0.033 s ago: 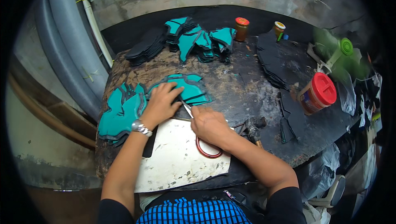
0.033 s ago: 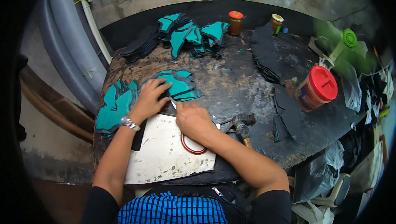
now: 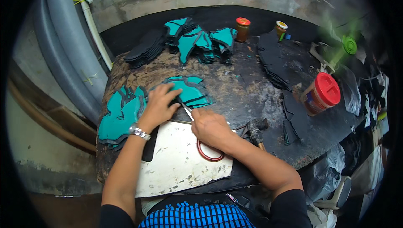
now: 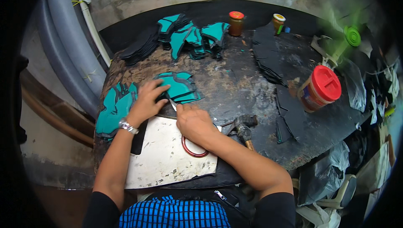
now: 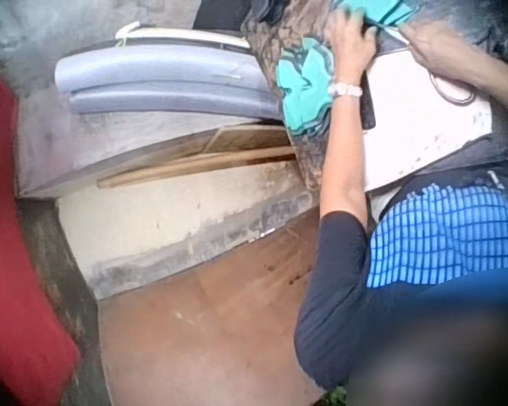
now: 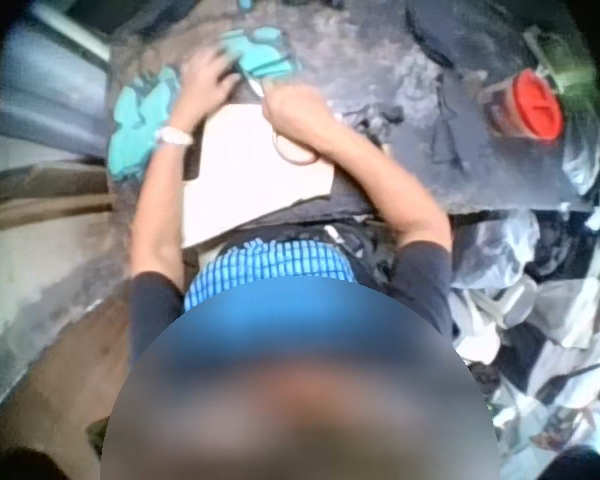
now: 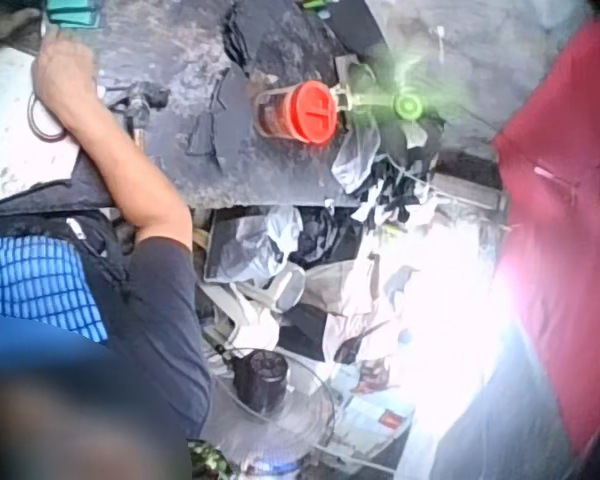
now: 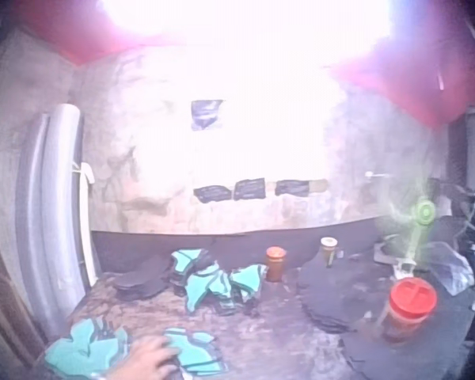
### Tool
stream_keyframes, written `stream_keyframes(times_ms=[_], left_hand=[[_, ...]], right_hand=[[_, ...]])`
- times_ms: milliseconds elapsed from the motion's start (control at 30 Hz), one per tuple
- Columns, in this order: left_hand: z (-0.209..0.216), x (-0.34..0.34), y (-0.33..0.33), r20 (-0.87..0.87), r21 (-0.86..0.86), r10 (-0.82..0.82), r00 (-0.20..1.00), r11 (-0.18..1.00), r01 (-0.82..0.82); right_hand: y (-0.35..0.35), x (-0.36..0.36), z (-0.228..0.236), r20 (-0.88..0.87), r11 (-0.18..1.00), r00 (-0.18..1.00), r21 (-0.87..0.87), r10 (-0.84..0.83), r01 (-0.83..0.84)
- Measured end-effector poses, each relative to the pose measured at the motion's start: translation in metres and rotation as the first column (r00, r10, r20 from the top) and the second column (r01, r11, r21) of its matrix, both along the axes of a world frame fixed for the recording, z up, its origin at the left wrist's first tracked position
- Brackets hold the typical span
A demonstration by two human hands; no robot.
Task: The person uses shears to trim the edges of black rubber pieces, then stacks them. They pick up a green rubber piece, place it on a white board, and use a hammer to press and shape it. The person repeats this process with additional pieces, stacking the finished items on the table.
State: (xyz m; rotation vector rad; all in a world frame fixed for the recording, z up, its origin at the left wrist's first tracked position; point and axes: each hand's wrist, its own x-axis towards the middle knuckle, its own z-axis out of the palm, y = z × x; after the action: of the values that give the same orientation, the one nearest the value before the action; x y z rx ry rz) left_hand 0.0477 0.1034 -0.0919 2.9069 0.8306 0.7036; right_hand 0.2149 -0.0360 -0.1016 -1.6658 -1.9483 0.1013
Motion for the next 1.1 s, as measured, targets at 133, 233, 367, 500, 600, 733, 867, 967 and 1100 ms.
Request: stream_keyframes(times_ms=[133, 233, 367, 500, 600, 733, 867, 967, 1100], left_hand=[[0.005, -0.030, 0.022, 0.041, -0.258, 0.195, 0.980, 0.950, -0.178], [-0.001, -0.039, 0.025, 0.030, -0.594, 0.206, 0.978, 0.791, -0.148], [-0.010, -0.037, 0.014, 0.031, -0.372, 0.213, 0.977, 0.909, -0.186], [-0.006, -0.038, 0.007, -0.023, -0.187, 0.176, 0.984, 0.966, -0.177], [-0.001, -0.039, 0.003, 0.041, -0.146, 0.111, 0.993, 0.984, -0.104], [-0.002, -0.036, -0.005, 0.115, -0.175, 0.112, 0.987, 0.980, -0.091], [0.002, -0.035, -0.009, 0.181, -0.377, 0.226, 0.957, 0.915, -0.145], [0.019, -0.042, -0.014, 0.350, -0.516, 0.239, 0.906, 0.856, -0.026], [0.047, -0.060, -0.048, 0.638, -0.636, 0.363, 0.679, 0.746, 0.198]], right_hand=[[-0.004, -0.002, 0.007, 0.076, 0.998, 0.996, -0.047, 0.038, -0.034], [-0.006, -0.005, 0.022, 0.067, 0.998, 0.997, 0.048, 0.025, -0.028], [-0.010, 0.014, 0.057, -0.221, 0.976, 0.975, 0.207, -0.016, 0.063], [-0.020, 0.083, 0.097, -0.465, 0.962, 0.866, 0.098, -0.183, 0.257], [-0.004, 0.148, 0.111, -0.127, 0.887, 0.901, 0.164, -0.414, 0.431], [0.044, 0.228, 0.091, 0.293, 0.764, 0.706, 0.224, -0.645, 0.605], [0.071, 0.286, 0.042, 0.340, 0.682, 0.596, 0.257, -0.727, 0.685], [0.077, 0.305, 0.006, 0.450, 0.708, 0.598, 0.118, -0.663, 0.696], [0.079, 0.311, -0.016, 0.357, 0.681, 0.602, 0.152, -0.714, 0.717]])
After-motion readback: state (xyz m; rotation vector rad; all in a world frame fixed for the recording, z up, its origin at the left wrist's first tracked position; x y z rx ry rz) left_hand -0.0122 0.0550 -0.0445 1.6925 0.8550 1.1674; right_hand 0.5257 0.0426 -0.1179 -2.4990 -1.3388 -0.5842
